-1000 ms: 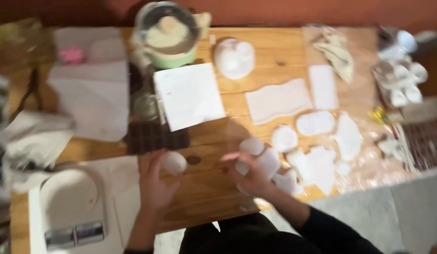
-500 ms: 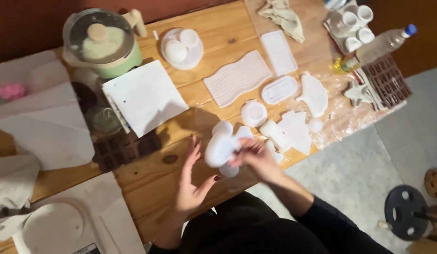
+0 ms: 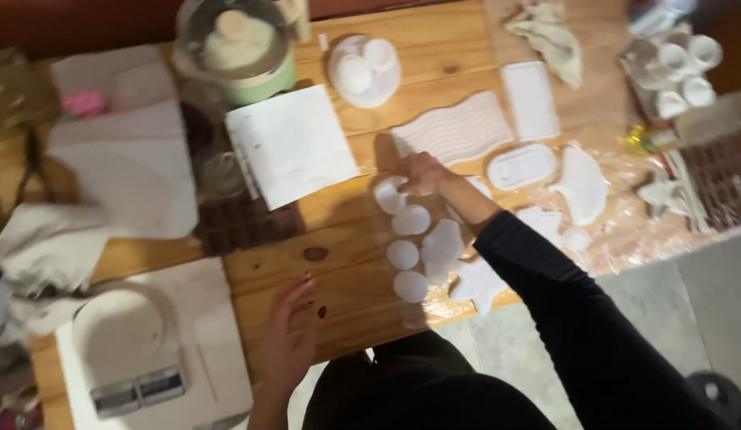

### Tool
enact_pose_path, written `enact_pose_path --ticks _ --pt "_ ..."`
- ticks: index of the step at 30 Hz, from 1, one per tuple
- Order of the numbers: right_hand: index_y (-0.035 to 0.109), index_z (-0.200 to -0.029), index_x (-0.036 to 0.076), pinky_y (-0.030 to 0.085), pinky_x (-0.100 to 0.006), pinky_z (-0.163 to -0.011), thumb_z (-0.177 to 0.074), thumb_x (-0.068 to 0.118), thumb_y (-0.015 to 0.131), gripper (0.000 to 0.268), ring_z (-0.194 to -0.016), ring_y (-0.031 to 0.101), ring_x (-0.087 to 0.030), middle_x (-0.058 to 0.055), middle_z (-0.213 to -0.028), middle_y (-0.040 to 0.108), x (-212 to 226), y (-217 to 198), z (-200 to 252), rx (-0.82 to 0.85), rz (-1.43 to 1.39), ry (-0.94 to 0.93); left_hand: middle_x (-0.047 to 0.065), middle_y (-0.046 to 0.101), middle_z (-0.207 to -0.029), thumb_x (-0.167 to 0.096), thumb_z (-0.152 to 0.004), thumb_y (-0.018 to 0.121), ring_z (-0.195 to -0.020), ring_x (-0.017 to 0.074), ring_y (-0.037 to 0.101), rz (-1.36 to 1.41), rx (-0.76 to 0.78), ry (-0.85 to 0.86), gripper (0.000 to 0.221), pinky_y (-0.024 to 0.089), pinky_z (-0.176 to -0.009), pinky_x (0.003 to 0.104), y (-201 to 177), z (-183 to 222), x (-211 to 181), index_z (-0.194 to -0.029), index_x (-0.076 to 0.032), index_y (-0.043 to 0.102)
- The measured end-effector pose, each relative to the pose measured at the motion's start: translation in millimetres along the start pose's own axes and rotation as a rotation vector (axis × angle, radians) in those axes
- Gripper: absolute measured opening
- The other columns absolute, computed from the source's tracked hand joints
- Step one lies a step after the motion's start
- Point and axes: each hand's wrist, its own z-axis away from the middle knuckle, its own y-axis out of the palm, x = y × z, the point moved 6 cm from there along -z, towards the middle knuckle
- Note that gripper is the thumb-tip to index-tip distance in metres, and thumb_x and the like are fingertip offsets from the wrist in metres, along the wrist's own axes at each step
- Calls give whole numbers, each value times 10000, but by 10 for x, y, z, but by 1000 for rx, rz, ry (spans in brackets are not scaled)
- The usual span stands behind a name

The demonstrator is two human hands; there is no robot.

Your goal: Organizing and inspecting various silicone molds on a workbench in a candle studio.

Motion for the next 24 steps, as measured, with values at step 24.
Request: enact_pose_path --ticks 24 --pt "776 -1096 77 507 -242 -664 -854 75 774 242 -740 606 -101 -32 -909 741 1632 240 1907 -347 -822 -139 188 685 -1260 5 -903 651 -1155 394 657 -387 -724 393 209 546 -992 454 -1161 23 917 -1110 34 645"
